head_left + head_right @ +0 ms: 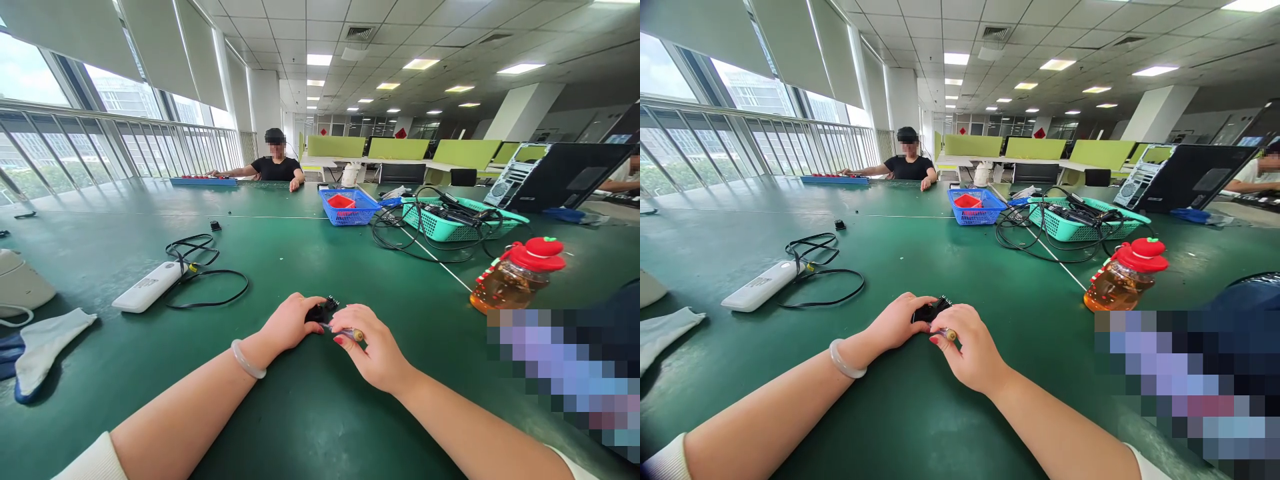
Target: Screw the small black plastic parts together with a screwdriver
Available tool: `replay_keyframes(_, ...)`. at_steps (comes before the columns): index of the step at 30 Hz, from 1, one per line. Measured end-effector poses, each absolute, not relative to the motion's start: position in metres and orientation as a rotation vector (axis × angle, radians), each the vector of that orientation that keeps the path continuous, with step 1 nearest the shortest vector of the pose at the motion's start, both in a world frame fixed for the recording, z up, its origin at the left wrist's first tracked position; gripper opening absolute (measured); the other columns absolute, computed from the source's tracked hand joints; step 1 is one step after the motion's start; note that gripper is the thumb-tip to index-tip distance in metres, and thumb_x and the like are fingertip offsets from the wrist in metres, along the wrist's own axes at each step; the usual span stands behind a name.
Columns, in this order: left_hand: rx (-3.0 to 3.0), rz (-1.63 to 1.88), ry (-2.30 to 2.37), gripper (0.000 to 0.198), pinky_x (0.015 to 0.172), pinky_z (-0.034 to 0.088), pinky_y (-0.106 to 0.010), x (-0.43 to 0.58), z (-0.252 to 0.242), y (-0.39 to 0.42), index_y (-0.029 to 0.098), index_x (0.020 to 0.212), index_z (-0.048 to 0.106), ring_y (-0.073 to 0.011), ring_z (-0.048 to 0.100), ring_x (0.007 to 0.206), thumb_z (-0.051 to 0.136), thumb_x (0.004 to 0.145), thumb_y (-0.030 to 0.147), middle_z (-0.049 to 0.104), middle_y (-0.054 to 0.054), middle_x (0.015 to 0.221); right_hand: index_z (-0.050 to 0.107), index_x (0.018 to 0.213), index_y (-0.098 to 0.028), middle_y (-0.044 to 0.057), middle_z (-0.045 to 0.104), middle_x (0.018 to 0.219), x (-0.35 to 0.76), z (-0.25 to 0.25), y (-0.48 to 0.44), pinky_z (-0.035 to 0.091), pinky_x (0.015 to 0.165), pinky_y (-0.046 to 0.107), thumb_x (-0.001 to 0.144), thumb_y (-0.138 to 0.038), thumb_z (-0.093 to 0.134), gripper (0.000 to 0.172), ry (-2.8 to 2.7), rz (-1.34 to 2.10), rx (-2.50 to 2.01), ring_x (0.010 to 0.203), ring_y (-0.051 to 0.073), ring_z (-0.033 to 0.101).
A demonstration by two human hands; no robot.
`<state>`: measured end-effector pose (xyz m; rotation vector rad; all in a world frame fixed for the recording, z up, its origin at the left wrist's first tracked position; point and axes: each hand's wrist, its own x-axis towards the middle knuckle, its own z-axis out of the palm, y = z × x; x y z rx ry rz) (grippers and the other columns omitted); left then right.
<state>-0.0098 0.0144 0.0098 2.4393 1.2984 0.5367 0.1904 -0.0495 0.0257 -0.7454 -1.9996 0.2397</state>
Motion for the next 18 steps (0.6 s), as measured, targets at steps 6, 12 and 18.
replay_keyframes(6,2.460,0.535,1.279,0.049,0.088,0.050,-0.037,-0.009,0.013,0.012,0.026,0.127,0.060,-0.0259,0.061,0.101,0.069,0.079,0.028,0.072,-0.005,0.110,0.060,0.094,-0.027,0.002,0.072,0.090,0.186,0.026,-0.050,0.052,0.088,0.042,0.090,-0.017,0.055,0.012,-1.973,0.221,-0.690,0.085,0.020,0.066)
replay_keyframes(12,2.474,0.546,1.285,0.047,0.088,0.050,-0.036,-0.009,0.013,0.012,0.026,0.126,0.061,-0.0243,0.061,0.098,0.066,0.079,0.024,0.072,-0.004,0.111,0.061,0.094,-0.026,0.003,0.072,0.091,0.179,0.025,-0.050,0.052,0.086,0.041,0.090,-0.019,0.057,0.009,-2.003,0.170,-0.779,0.090,0.021,0.066)
replay_keyframes(18,2.454,0.552,1.282,0.049,0.089,0.050,-0.037,-0.010,0.013,0.011,0.026,0.126,0.061,-0.0257,0.061,0.101,0.070,0.078,0.030,0.072,-0.005,0.109,0.059,0.095,-0.026,0.003,0.071,0.090,0.184,0.029,-0.053,0.050,0.086,0.043,0.090,-0.017,0.055,0.011,-1.941,0.067,-0.755,0.089,0.022,0.064)
